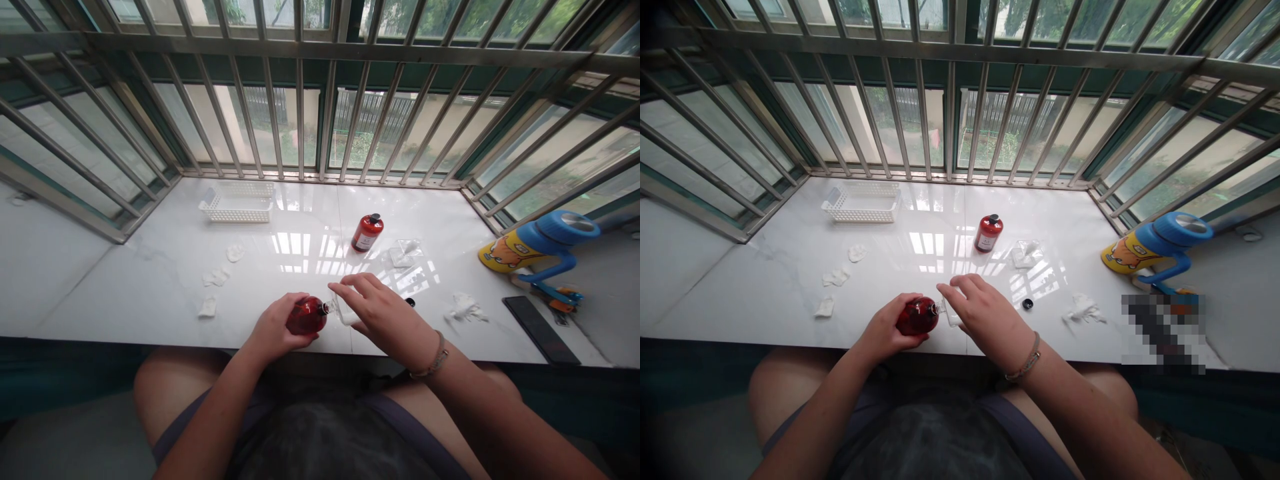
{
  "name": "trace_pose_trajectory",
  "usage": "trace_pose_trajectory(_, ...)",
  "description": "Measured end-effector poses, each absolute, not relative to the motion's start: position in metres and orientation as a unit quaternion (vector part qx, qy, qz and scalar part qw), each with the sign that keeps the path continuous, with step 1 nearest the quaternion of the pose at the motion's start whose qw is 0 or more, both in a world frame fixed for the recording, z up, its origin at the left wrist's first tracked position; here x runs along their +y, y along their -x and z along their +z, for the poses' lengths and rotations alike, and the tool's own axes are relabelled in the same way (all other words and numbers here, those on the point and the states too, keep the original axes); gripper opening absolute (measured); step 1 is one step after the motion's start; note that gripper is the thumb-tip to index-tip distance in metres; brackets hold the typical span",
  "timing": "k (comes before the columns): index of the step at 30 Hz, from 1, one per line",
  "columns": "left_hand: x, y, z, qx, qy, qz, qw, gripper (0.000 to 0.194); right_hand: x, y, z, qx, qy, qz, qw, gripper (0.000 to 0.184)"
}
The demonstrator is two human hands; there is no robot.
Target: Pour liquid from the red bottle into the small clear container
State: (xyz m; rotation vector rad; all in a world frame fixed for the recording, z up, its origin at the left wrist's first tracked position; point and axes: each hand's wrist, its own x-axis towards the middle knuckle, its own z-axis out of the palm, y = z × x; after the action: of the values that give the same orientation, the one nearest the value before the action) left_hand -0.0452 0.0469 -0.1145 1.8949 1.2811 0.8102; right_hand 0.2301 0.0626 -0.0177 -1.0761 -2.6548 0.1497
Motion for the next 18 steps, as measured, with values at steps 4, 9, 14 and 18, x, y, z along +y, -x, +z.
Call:
trace_pose_trajectory(4,0.0469,0.0451,-0.1149,0.492,-0.731,0.313,0.354,0.076,0.0629,-0.2299,-0.0154,-0.919,0.369,0.041,0.132,0.088)
trace_pose_trajectory(9,0.0463,0.0461,-0.1159,0.49,-0.73,0.316,0.356,0.075,0.0634,-0.2289,-0.0132,-0.92,0.367,0.027,0.133,0.087)
trace_pose_trajectory(14,0.0465,0.0463,-0.1156,0.492,-0.732,0.314,0.351,0.075,0.0638,-0.2279,-0.0125,-0.92,0.366,0.029,0.135,0.085)
trace_pose_trajectory(18,0.0468,0.0463,-0.1168,0.491,-0.732,0.317,0.35,0.075,0.0633,-0.2277,-0.0127,-0.922,0.363,0.024,0.135,0.084)
